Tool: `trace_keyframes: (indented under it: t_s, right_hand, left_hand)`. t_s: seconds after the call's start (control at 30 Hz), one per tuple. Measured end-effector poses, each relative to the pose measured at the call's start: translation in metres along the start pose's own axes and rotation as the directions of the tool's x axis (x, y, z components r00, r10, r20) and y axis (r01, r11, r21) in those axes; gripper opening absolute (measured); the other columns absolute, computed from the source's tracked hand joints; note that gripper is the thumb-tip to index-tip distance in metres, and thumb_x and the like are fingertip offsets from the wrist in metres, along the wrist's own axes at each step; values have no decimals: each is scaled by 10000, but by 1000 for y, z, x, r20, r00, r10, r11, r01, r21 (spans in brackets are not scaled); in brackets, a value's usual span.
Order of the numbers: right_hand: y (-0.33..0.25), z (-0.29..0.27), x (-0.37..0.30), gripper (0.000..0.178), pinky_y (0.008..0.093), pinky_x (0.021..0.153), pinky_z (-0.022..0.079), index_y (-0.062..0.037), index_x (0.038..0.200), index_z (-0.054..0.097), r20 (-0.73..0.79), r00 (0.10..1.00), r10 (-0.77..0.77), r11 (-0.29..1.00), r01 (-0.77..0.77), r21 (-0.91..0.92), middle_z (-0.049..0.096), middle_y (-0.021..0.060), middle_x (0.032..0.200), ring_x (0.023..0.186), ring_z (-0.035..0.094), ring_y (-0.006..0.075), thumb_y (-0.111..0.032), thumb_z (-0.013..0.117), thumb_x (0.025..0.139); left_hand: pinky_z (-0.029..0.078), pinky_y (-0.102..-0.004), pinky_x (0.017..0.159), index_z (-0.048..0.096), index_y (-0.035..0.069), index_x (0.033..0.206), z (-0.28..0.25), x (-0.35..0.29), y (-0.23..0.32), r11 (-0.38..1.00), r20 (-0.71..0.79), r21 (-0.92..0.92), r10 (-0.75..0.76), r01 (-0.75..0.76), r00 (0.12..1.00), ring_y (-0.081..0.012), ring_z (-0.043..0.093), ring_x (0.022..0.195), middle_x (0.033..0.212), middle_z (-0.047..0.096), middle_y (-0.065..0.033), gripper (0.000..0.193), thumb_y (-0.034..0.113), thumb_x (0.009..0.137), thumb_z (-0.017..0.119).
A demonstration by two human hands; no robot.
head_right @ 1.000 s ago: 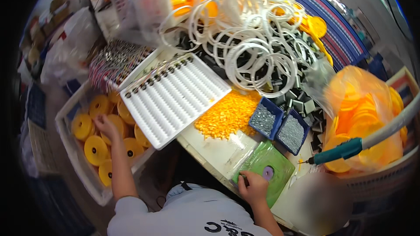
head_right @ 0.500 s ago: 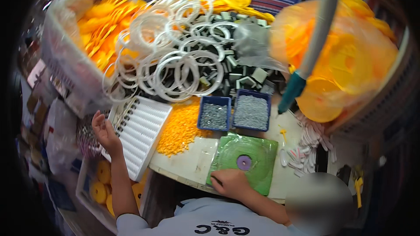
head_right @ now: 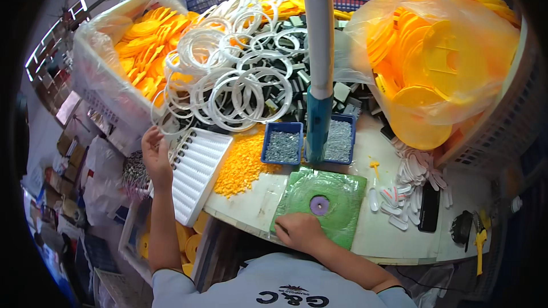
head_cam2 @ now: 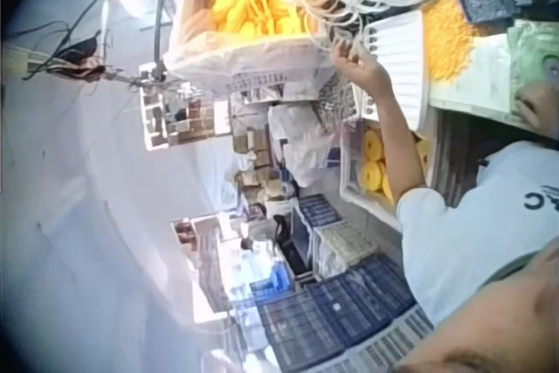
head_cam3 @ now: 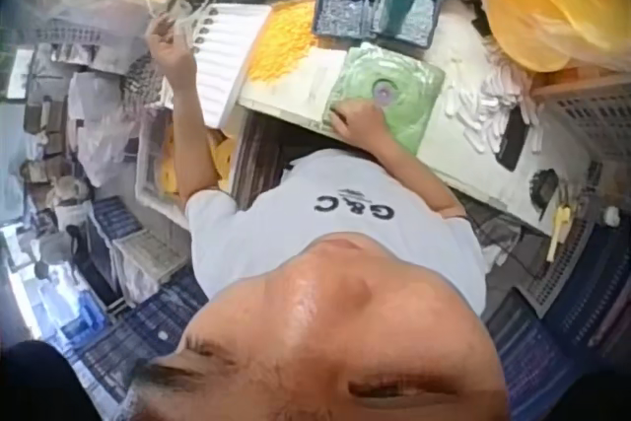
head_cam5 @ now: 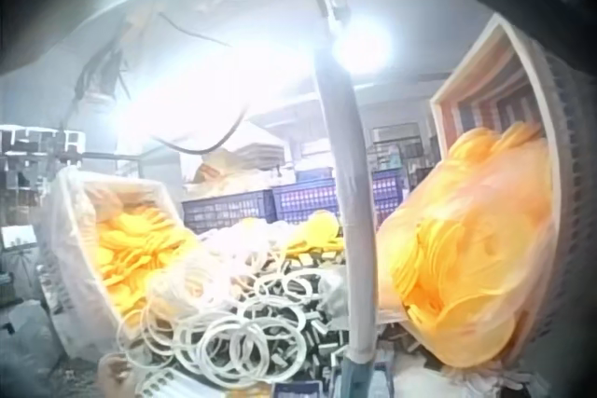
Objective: Assembling an electronic yellow plastic duck toy by installing a sound module, soldering wires, and closing the housing.
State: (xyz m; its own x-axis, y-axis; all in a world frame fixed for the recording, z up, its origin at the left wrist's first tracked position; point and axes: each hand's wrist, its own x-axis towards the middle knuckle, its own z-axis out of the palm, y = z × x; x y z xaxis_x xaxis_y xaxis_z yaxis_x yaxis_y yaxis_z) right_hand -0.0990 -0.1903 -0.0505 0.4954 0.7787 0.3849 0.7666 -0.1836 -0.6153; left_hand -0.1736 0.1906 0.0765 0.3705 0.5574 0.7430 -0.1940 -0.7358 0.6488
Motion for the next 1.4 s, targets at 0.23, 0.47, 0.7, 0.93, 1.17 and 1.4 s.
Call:
trace_keyframes:
  t_s: [0.23, 0.47, 0.7, 0.93, 1.17, 1.4]
  right_hand:
    - [-4, 1, 4, 152, 462, 634, 536, -107, 884, 733, 6, 1000, 30, 999, -30, 31, 698, 115, 780, 723, 690, 335, -254, 697, 891]
    - [-4, 4, 13, 122, 451, 635, 538, -103, 882, 748, 24, 999, 35, 999, -36, 33, 709, 113, 784, 722, 694, 330, -221, 718, 875]
    - [5, 2, 4, 184, 343, 595, 511, -54, 947, 781, 63, 899, 433, 860, -433, 269, 715, 100, 738, 630, 674, 206, -231, 739, 921]
    - [6, -3, 12, 206, 256, 577, 453, -17, 999, 784, 202, 733, 650, 637, -670, 380, 686, 16, 707, 623, 564, 52, -215, 745, 962]
    - [5, -1, 16, 184, 246, 569, 447, -1, 1009, 784, 235, 667, 707, 541, -724, 428, 684, -4, 714, 632, 544, 30, -176, 746, 965]
    - [-6, -1, 11, 187, 247, 572, 462, 0, 1002, 785, 167, 743, 648, 644, -652, 401, 702, 6, 726, 641, 569, 35, -179, 757, 955]
  left_hand:
    - [512, -368, 910, 631, 18, 1185, -21, 65, -30, 900, 88, 416, 106, -133, 991, -249, 644, 1032, 1228, 646, -127, 244, 85, 951, 632]
    - [522, -432, 943, 658, -15, 1154, -41, 126, -112, 737, 105, 673, -7, -66, 994, -363, 657, 1063, 1191, 653, -206, 270, 134, 928, 650]
    - [510, -485, 997, 676, -24, 1191, -15, 214, -172, 643, 169, 756, -9, -124, 986, -415, 634, 1163, 1233, 668, -249, 326, 161, 922, 665]
    - [520, -482, 1025, 671, -4, 1238, -6, 268, -237, 526, 124, 850, -141, -32, 982, -417, 635, 1190, 1264, 663, -240, 390, 206, 912, 706]
    - [571, -519, 888, 680, 11, 1141, 3, 303, -268, 250, 135, 967, -316, -55, 939, -433, 704, 1042, 1095, 732, -221, 228, 103, 958, 580]
    - [570, -514, 842, 677, 32, 1198, -11, 316, -230, 481, -15, 870, 239, -106, 971, -431, 709, 1013, 1093, 733, -234, 261, 119, 1011, 517]
